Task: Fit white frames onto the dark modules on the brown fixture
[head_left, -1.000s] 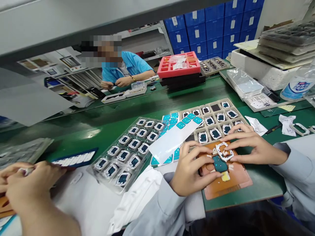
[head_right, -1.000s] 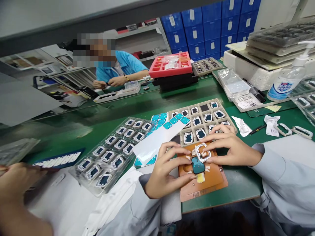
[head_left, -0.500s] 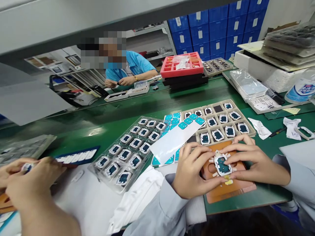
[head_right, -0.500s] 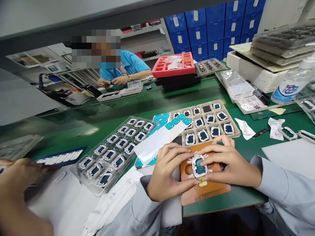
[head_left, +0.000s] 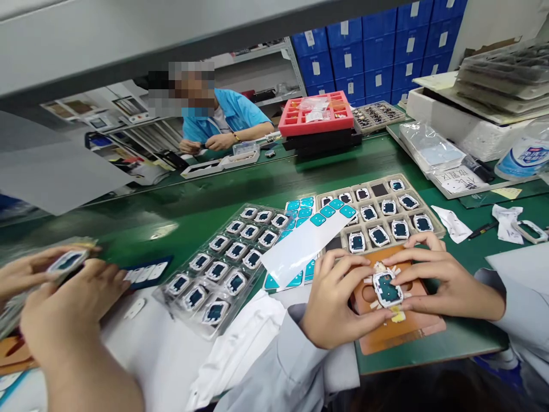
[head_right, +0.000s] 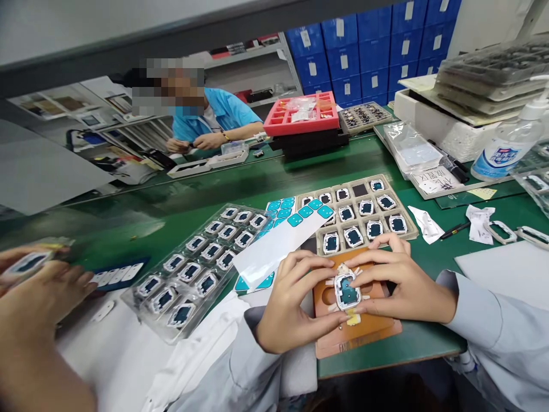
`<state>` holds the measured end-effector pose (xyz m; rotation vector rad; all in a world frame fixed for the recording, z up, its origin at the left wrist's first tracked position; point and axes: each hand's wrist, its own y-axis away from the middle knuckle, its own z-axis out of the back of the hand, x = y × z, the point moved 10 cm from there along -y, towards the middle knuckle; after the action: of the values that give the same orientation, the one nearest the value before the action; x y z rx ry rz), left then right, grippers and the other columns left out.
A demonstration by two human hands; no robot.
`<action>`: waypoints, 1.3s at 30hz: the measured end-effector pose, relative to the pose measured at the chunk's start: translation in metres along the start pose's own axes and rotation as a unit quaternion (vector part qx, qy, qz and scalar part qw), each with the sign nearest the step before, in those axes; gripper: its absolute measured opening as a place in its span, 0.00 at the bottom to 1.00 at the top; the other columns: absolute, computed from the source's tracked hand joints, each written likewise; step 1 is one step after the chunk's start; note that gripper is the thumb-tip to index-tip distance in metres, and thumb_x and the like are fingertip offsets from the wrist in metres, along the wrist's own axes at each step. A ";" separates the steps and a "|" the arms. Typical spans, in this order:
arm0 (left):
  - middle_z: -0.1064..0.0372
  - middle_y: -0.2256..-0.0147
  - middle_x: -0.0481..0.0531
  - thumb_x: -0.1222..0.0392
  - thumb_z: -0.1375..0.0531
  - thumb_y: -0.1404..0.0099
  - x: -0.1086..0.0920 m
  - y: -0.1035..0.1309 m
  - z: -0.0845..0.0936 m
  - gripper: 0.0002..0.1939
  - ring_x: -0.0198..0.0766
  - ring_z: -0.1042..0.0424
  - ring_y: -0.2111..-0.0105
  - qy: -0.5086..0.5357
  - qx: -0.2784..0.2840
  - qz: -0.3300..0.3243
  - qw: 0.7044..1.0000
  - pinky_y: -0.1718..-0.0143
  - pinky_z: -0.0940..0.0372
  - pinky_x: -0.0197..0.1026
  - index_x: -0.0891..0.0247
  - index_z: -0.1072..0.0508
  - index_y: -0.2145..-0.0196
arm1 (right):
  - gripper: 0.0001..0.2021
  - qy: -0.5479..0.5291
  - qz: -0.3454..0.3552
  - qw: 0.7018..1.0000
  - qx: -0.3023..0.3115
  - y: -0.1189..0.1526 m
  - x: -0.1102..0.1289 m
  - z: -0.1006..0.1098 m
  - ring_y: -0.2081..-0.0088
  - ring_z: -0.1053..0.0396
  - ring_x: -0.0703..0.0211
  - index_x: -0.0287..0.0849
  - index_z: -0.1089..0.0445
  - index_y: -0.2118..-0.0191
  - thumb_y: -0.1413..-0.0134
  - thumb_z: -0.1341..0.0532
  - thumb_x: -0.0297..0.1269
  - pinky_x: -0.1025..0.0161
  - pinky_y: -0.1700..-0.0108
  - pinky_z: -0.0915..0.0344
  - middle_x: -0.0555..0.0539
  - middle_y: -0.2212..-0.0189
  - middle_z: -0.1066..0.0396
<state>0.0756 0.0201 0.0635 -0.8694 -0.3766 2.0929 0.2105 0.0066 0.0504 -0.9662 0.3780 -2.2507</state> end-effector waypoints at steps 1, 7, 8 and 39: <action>0.26 0.57 0.55 0.46 0.29 0.49 0.000 0.000 0.000 0.24 0.48 0.35 0.56 0.004 -0.002 0.000 1.000 0.54 0.38 0.53 0.61 0.26 0.58 | 0.12 -0.002 -0.002 1.000 0.000 0.000 -0.001 0.000 0.49 0.41 0.45 0.50 0.22 0.60 0.45 0.33 0.49 0.45 0.48 0.42 0.46 0.53 0.25; 0.26 0.59 0.55 0.49 0.29 0.49 -0.002 -0.001 0.002 0.22 0.47 0.35 0.57 0.016 -0.015 -0.002 1.000 0.54 0.38 0.52 0.61 0.26 0.59 | 0.12 -0.006 -0.001 1.000 -0.004 0.001 -0.003 -0.002 0.50 0.40 0.44 0.49 0.22 0.61 0.45 0.33 0.50 0.43 0.49 0.41 0.45 0.55 0.23; 0.26 0.59 0.55 0.49 0.29 0.49 -0.002 -0.001 0.002 0.22 0.47 0.35 0.57 0.017 -0.016 -0.002 1.000 0.54 0.38 0.52 0.62 0.26 0.59 | 0.12 -0.005 0.001 1.000 -0.006 0.001 -0.003 -0.002 0.49 0.40 0.44 0.50 0.22 0.60 0.46 0.33 0.50 0.43 0.48 0.41 0.45 0.54 0.23; 0.33 0.61 0.52 0.45 0.38 0.36 -0.017 0.001 -0.008 0.18 0.41 0.34 0.60 0.162 -0.082 -0.075 0.981 0.54 0.44 0.48 0.59 0.33 0.57 | 0.25 -0.183 -0.010 0.981 -0.059 0.000 -0.010 -0.002 0.57 0.30 0.52 0.47 0.37 0.51 0.53 0.29 0.44 0.56 0.56 0.31 0.45 0.58 0.31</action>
<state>0.0880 0.0059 0.0644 -1.2189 -0.4305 1.7622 0.2142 0.0135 0.0440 -1.4212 0.3388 -2.0271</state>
